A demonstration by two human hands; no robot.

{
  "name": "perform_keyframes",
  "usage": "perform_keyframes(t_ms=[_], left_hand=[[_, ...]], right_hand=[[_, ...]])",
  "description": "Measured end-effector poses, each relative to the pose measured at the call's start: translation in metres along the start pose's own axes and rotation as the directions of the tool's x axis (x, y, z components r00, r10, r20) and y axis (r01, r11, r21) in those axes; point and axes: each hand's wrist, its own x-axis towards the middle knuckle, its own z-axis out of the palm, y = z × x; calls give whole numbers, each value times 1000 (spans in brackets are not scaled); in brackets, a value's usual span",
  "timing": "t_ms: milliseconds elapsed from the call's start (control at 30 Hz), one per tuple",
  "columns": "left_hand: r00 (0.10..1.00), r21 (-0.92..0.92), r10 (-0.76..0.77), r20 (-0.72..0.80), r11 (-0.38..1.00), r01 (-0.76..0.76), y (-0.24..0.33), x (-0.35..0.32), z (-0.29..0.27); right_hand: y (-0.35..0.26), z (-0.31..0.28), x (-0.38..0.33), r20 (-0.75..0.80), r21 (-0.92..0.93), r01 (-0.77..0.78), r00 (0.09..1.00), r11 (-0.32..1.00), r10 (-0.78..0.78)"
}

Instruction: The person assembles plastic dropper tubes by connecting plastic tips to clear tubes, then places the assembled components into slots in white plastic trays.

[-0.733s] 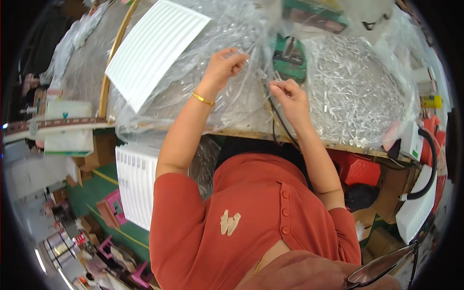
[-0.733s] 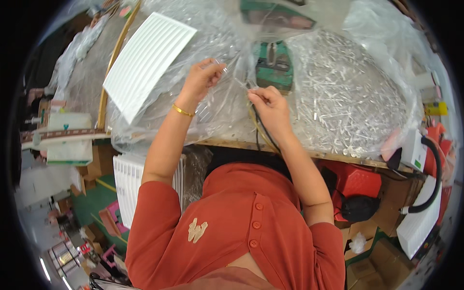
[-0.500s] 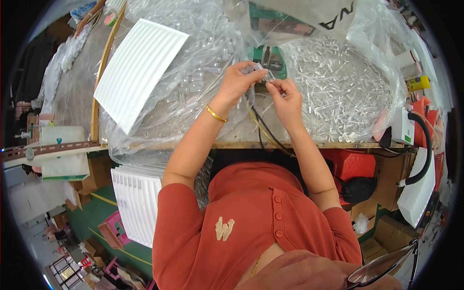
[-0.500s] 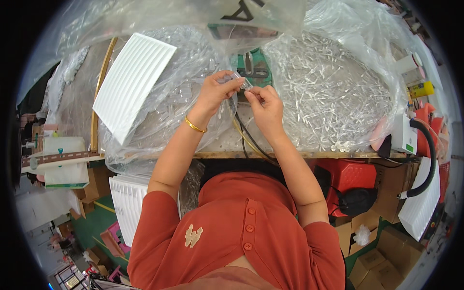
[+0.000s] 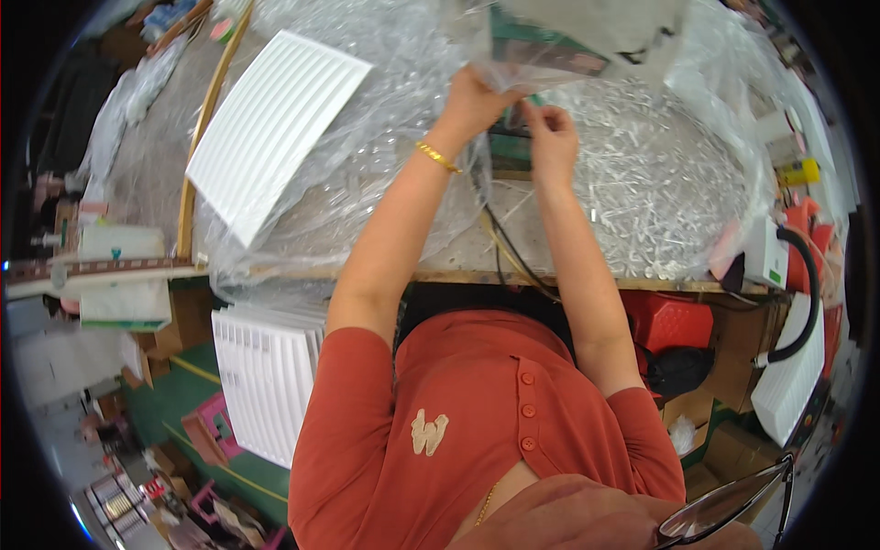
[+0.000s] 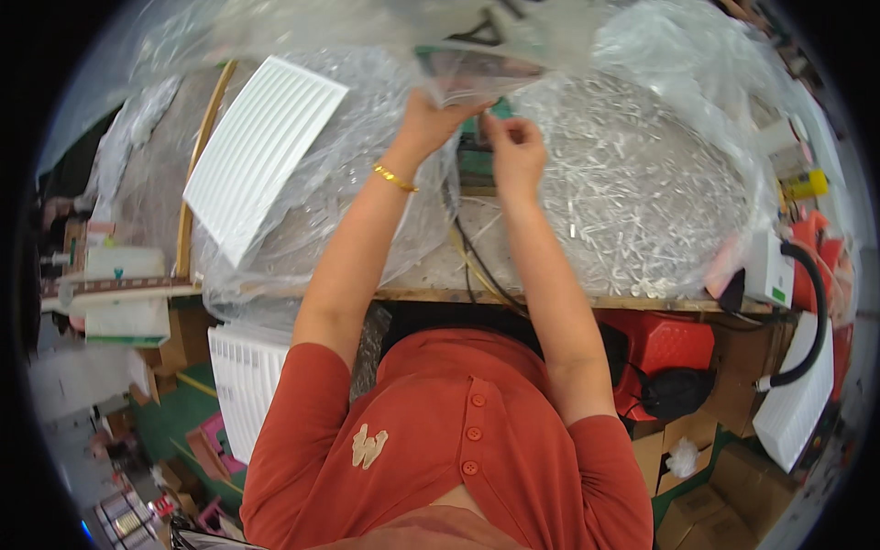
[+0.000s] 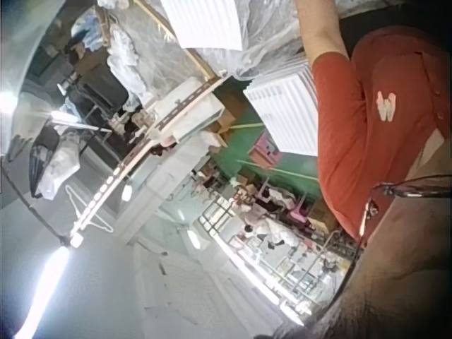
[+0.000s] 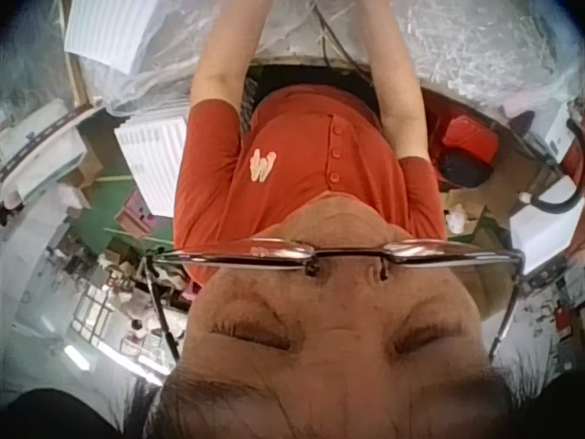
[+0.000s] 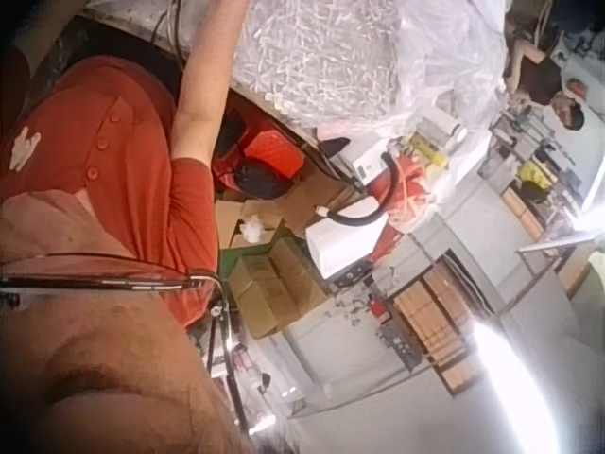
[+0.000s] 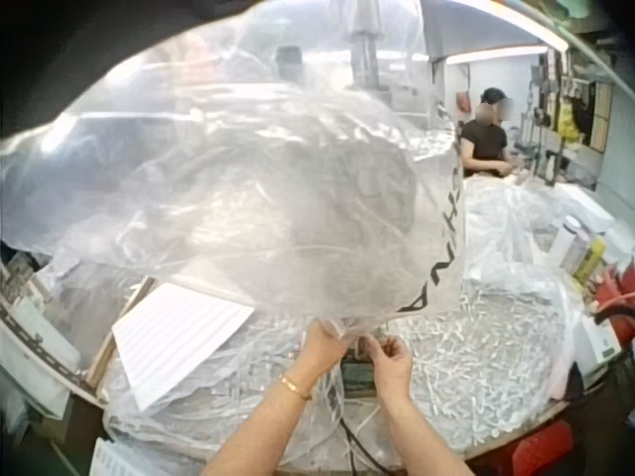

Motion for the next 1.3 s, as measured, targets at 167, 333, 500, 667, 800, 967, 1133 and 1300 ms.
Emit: perform_keyframes(t_ms=[167,333,500,667,800,967,1133,1300], left_hand=[[999,-267,-39,-29,963,30,-3,-3,13],[996,-358,-86,-7,930,78,17,-7,13],[988,78,-9,-154,997,22,25,-19,-13],[948,875,-290,130,483,28,-31,-88,-129],[894,856,-385,228,516,4,-54,-110,-153],[869,612,-350,350,788,70,6,-85,-115],[880,498,-208,427,867,-36,18,-75,-95],[763,321,-232,603,946,34,16,-57,-83]], right_hand=[[-11,-33,-6,-44,139,-205,976,969,213],[-22,-37,-27,13,206,-202,979,957,203],[-20,-43,-54,143,112,-166,978,980,150],[-18,-71,-56,203,-107,-175,960,979,194],[-12,-57,-56,276,-161,-94,951,982,136],[-16,-24,-71,565,-332,311,821,891,-77],[-41,-28,-60,625,-451,557,755,697,-199],[-56,-46,-45,730,-405,736,618,543,-293]])
